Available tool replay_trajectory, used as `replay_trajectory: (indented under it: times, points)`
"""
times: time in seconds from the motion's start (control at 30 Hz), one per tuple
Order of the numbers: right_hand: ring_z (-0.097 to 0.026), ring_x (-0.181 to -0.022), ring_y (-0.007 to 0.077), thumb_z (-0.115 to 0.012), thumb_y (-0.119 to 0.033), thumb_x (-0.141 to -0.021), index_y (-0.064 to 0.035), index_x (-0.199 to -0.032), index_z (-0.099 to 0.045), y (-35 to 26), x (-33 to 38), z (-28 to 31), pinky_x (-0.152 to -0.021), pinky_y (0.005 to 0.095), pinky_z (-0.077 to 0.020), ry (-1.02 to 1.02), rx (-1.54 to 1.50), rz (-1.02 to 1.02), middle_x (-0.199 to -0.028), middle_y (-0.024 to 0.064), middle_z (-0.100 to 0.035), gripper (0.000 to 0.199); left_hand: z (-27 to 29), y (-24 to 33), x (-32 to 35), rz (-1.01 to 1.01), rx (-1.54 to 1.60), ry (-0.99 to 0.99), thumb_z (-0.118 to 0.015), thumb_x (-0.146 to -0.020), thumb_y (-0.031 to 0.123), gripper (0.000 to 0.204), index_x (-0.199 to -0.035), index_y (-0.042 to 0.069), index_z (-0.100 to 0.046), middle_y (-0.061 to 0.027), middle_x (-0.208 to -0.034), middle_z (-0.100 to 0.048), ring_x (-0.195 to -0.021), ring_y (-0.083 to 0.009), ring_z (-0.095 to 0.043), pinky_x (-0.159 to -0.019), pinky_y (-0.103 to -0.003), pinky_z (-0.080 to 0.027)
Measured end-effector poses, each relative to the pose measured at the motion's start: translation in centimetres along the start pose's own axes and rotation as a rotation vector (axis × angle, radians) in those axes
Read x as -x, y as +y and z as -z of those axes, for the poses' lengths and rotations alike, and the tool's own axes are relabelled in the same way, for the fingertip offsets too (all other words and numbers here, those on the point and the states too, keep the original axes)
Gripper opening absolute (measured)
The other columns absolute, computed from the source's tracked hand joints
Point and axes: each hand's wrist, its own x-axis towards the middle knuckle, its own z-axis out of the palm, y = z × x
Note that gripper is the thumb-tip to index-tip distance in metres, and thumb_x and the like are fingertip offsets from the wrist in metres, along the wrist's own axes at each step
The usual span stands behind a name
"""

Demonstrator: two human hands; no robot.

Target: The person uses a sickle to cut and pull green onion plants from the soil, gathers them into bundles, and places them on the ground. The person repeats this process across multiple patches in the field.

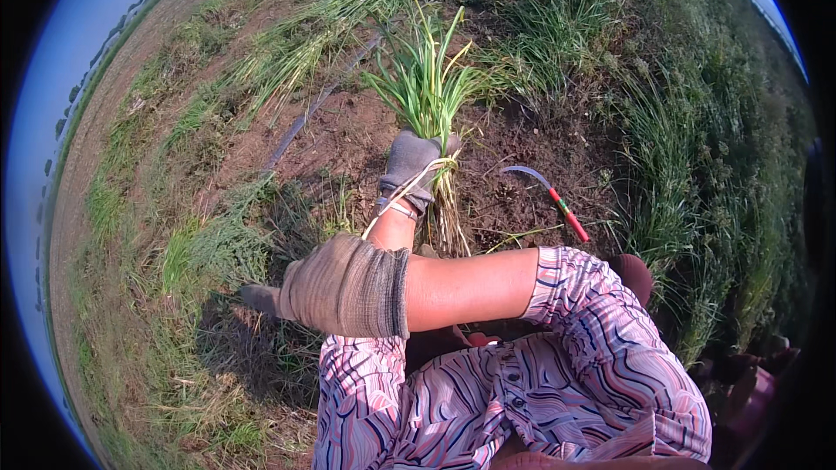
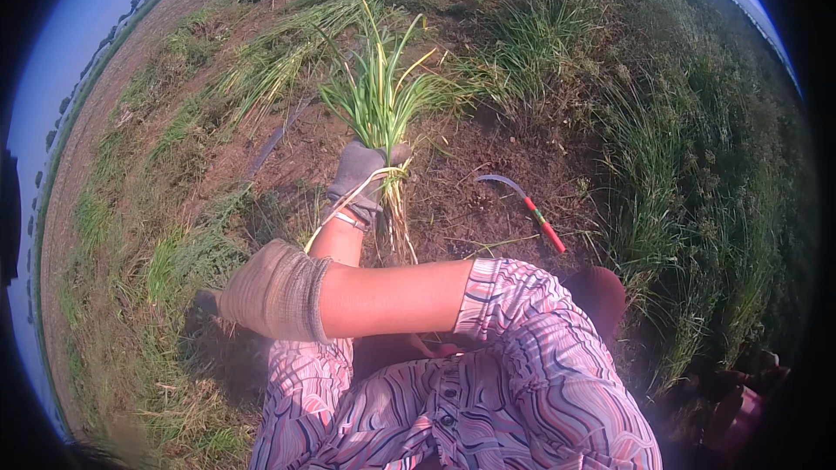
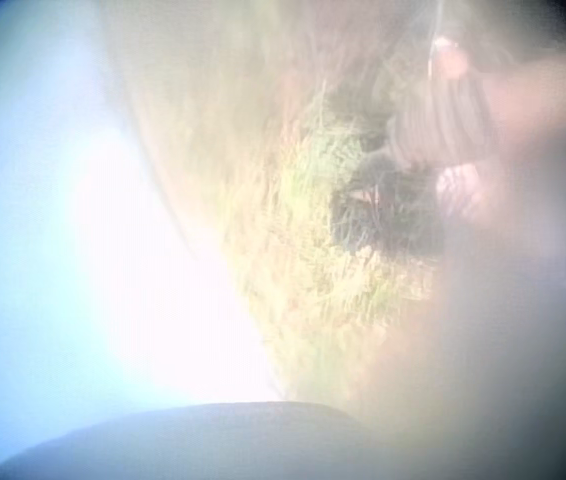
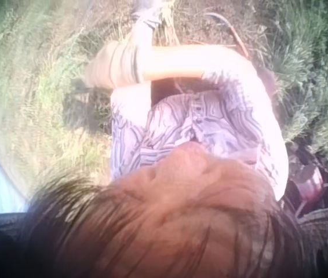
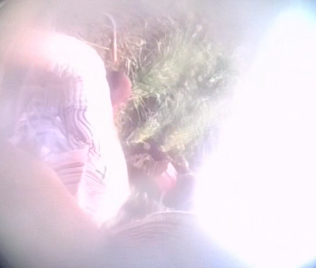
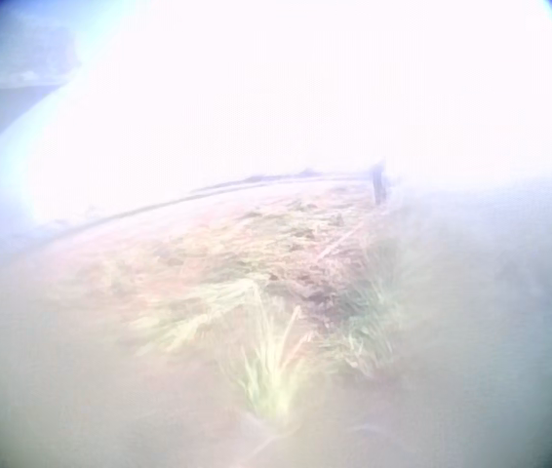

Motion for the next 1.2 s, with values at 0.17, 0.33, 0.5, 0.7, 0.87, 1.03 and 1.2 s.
replay_trajectory:
  times: [0.17, 0.33, 0.5, 0.7, 0.87, 1.03, 1.2]
  points:
    - [-0.079, -0.092, 0.0358, -0.067, -0.019, -0.104, -0.0109, -0.147, -0.058, 2.4, 13.4, 11.2, -0.074, 0.0491, -0.0615, 0.403, -0.313, -0.938, -0.098, 0.02, -0.078, 0.045, 1.3, 2.9, 2.9, 0.097, 0.0, 0.098, -0.087, -0.087, 0.018, 0.03, -0.109, -0.001, -0.079, -0.0084, -0.092, -0.08, -0.077, -0.0197, -0.074, -0.069, -0.038, -0.057]
    - [-0.078, -0.091, 0.036, -0.07, -0.025, -0.105, -0.0079, -0.14, -0.063, 2.1, 17.9, 7.1, -0.076, 0.046, -0.0593, 0.536, -0.259, -1.063, -0.097, 0.0209, -0.077, 0.04, -0.9, 1.2, 2.0, -0.01, 0.181, -0.007, -0.088, -0.082, 0.016, 0.03, -0.105, -0.001, -0.079, -0.0075, -0.091, -0.079, -0.076, -0.0186, -0.072, -0.068, -0.035, -0.055]
    - [-0.076, -0.095, 0.0423, -0.07, -0.026, -0.104, -0.0078, -0.143, -0.06, 3.9, 16.2, 4.0, -0.081, 0.0499, -0.0585, 0.326, -0.03, -1.078, -0.096, 0.0244, -0.075, 0.044, -1.9, -0.1, 2.4, -0.038, 0.278, 0.023, -0.087, -0.082, 0.015, 0.028, -0.103, -0.003, -0.08, -0.0147, -0.091, -0.081, -0.08, -0.0233, -0.076, -0.07, -0.039, -0.057]
    - [-0.073, -0.083, 0.026, -0.071, -0.028, -0.104, 0.001, -0.117, -0.074, 6.4, 17.1, 6.0, -0.08, 0.0398, -0.0594, 0.473, -0.258, -1.146, -0.092, 0.0173, -0.076, 0.032, 0.0, -1.0, 1.2, -0.017, -0.041, 0.082, -0.087, -0.082, 0.02, 0.031, -0.099, -0.006, -0.079, -0.0149, -0.089, -0.081, -0.081, -0.0253, -0.076, -0.075, -0.039, -0.057]
    - [-0.07, -0.073, 0.0191, -0.073, -0.028, -0.102, -0.0005, -0.11, -0.073, 7.2, 15.8, 12.5, -0.07, 0.0391, -0.0583, 0.843, -0.471, -1.149, -0.081, 0.0121, -0.07, 0.029, 0.5, -2.9, -1.0, -0.727, -1.238, -0.053, -0.064, -0.098, 0.015, 0.019, -0.097, 0.005, -0.08, -0.017, -0.086, -0.079, -0.083, -0.0371, -0.076, -0.075, -0.046, -0.058]
    - [-0.072, -0.069, 0.0274, -0.074, -0.024, -0.096, -0.0025, -0.107, -0.071, 7.3, 4.6, 16.7, -0.063, 0.0432, -0.0581, 0.81, 0.426, -0.251, -0.078, 0.0122, -0.07, 0.025, 0.4, -2.5, 0.8, 0.01, -0.702, 0.048, -0.071, -0.094, 0.023, 0.032, -0.114, 0.0, -0.076, -0.023, -0.103, -0.079, -0.1, -0.041, -0.076, -0.092, -0.044, -0.06]
    - [-0.077, -0.077, 0.0327, -0.075, -0.023, -0.093, -0.0023, -0.126, -0.068, -6.3, -5.4, 8.3, -0.065, 0.049, -0.0598, 0.296, 0.022, 0.123, -0.088, 0.0107, -0.077, 0.039, -5.2, -1.5, 0.9, -0.169, -0.629, -0.176, -0.078, -0.087, 0.028, 0.051, -0.136, 0.015, -0.071, -0.0233, -0.111, -0.079, -0.105, -0.0436, -0.075, -0.093, -0.049, -0.059]
